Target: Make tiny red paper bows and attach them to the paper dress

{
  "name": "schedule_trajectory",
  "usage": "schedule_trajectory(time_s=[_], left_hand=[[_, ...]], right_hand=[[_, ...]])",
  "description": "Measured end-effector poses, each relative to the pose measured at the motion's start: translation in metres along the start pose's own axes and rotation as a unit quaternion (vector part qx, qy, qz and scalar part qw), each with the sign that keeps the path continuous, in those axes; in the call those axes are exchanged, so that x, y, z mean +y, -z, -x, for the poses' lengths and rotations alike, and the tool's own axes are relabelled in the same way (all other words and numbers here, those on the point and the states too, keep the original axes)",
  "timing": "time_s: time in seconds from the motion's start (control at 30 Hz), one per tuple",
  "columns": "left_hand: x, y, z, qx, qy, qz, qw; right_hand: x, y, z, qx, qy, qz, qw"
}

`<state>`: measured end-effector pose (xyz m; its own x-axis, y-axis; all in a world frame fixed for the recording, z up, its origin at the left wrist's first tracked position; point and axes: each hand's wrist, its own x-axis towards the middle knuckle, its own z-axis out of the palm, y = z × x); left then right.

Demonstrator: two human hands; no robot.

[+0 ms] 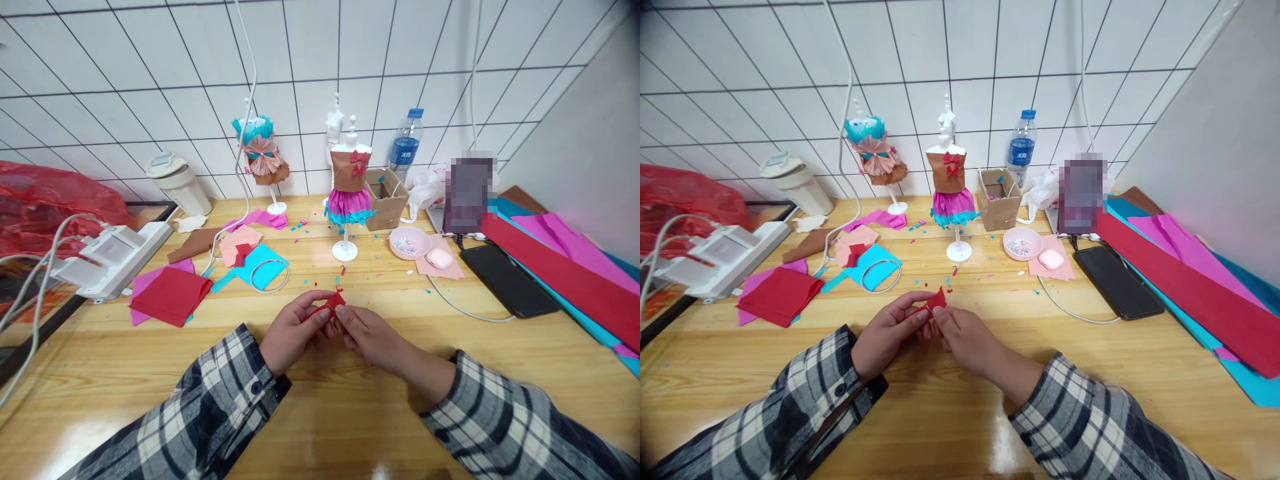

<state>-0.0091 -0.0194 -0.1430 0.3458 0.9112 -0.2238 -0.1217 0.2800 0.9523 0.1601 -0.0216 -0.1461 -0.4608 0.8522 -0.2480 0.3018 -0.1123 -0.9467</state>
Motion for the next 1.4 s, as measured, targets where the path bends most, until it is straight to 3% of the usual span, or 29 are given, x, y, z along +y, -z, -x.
schedule_trajectory(time_s=[0.37, 0.6, 0.9, 1.1, 1.4], left_hand=[[0.0018, -0.0022, 0.0016, -0.005, -0.010, -0.010, 1.000], [0.0036, 0.0006, 0.0009, -0.005, -0.046, -0.051, 0.998], [0.0017, 0.0025, 0.0005, -0.033, -0.045, -0.046, 0.997], [0.0061, 0.0029, 0.0006, -0.030, -0.074, -0.054, 0.995], [0.0056, 0.0051, -0.0018, -0.034, -0.081, -0.080, 0.993]], right_hand=[[-0.0005, -0.0003, -0.0015, -0.004, -0.027, -0.060, 0.998], [0.0004, 0.0032, -0.0001, -0.056, -0.042, -0.127, 0.989], [-0.0015, 0.0037, 0.0029, -0.044, -0.045, -0.048, 0.997], [-0.0035, 0.0057, 0.0033, -0.026, 0.003, -0.056, 0.998], [-0.0052, 0.0084, 0.0046, -0.060, -0.058, -0.153, 0.985]])
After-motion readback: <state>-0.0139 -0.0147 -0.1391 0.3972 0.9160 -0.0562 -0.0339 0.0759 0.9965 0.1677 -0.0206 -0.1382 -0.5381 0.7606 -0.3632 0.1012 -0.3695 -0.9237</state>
